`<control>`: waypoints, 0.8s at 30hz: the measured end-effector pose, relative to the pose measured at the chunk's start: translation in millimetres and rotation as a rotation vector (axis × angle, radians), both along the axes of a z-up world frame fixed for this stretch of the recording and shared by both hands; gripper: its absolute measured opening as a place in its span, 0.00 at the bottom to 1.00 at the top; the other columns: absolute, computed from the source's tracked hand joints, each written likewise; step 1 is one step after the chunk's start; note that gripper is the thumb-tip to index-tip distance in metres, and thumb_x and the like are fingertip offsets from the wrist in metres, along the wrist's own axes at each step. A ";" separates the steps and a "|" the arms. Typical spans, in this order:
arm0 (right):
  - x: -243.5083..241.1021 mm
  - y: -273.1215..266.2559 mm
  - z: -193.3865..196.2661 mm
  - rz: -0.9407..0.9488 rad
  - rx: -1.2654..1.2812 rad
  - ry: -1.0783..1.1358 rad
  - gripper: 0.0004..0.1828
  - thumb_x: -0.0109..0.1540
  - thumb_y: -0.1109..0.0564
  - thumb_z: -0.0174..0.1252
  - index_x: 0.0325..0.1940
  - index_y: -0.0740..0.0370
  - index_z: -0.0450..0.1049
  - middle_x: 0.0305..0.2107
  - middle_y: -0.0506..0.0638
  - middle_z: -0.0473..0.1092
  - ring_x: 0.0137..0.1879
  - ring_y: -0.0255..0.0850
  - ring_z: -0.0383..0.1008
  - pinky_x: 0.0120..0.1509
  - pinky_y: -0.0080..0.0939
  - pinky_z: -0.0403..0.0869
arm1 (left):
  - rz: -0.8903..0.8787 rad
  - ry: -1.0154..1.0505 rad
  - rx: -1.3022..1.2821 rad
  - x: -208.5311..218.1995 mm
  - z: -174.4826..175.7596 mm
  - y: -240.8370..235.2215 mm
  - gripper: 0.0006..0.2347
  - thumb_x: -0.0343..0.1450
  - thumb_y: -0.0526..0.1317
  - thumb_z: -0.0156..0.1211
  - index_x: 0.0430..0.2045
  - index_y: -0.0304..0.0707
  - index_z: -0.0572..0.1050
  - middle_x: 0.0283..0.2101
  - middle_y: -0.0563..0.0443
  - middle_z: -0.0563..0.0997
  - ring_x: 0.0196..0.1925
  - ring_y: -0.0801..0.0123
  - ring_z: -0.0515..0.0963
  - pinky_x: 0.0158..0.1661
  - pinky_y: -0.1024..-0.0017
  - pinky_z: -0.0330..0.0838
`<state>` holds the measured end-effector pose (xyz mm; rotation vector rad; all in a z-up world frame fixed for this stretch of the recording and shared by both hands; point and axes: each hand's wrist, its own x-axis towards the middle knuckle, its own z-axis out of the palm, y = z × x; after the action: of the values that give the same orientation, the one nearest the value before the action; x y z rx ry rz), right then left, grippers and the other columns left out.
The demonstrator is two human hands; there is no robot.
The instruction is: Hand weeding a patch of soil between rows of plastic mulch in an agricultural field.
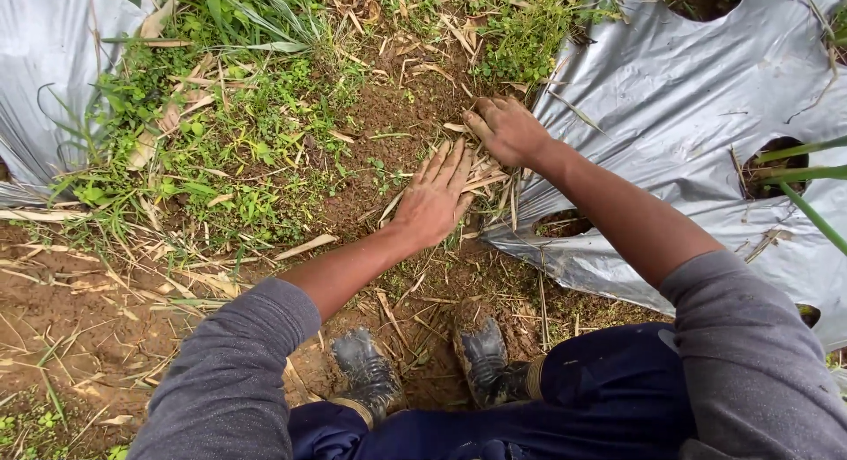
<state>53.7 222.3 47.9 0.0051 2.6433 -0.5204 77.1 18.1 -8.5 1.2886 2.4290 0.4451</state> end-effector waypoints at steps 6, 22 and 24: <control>58.2 -18.8 -23.2 -0.144 -0.168 0.170 0.33 0.74 0.43 0.34 0.62 0.77 0.68 0.58 0.74 0.68 0.72 0.65 0.65 0.79 0.67 0.56 | -0.005 -0.009 -0.028 0.4 18.3 -5.1 0.37 0.77 0.58 0.44 0.76 0.32 0.45 0.80 0.33 0.38 0.81 0.44 0.36 0.74 0.45 0.39; 114.0 -73.1 -104.4 -0.181 -0.325 0.485 0.37 0.70 0.46 0.29 0.77 0.73 0.49 0.77 0.71 0.29 0.82 0.63 0.26 0.81 0.69 0.35 | -0.131 0.076 -0.188 -10.7 12.9 1.3 0.43 0.64 0.28 0.50 0.77 0.38 0.36 0.79 0.29 0.39 0.81 0.46 0.42 0.75 0.50 0.35; 111.6 -73.0 -108.5 -0.233 -0.322 0.362 0.41 0.67 0.45 0.30 0.81 0.69 0.39 0.78 0.66 0.25 0.83 0.60 0.21 0.82 0.64 0.30 | -0.154 0.141 -0.276 -12.0 14.7 4.2 0.42 0.65 0.28 0.50 0.77 0.38 0.37 0.80 0.34 0.39 0.82 0.51 0.39 0.75 0.55 0.27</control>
<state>165.3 149.3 -60.6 0.1331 2.8881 -1.1152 65.1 22.2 6.1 1.4085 2.3750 -0.0233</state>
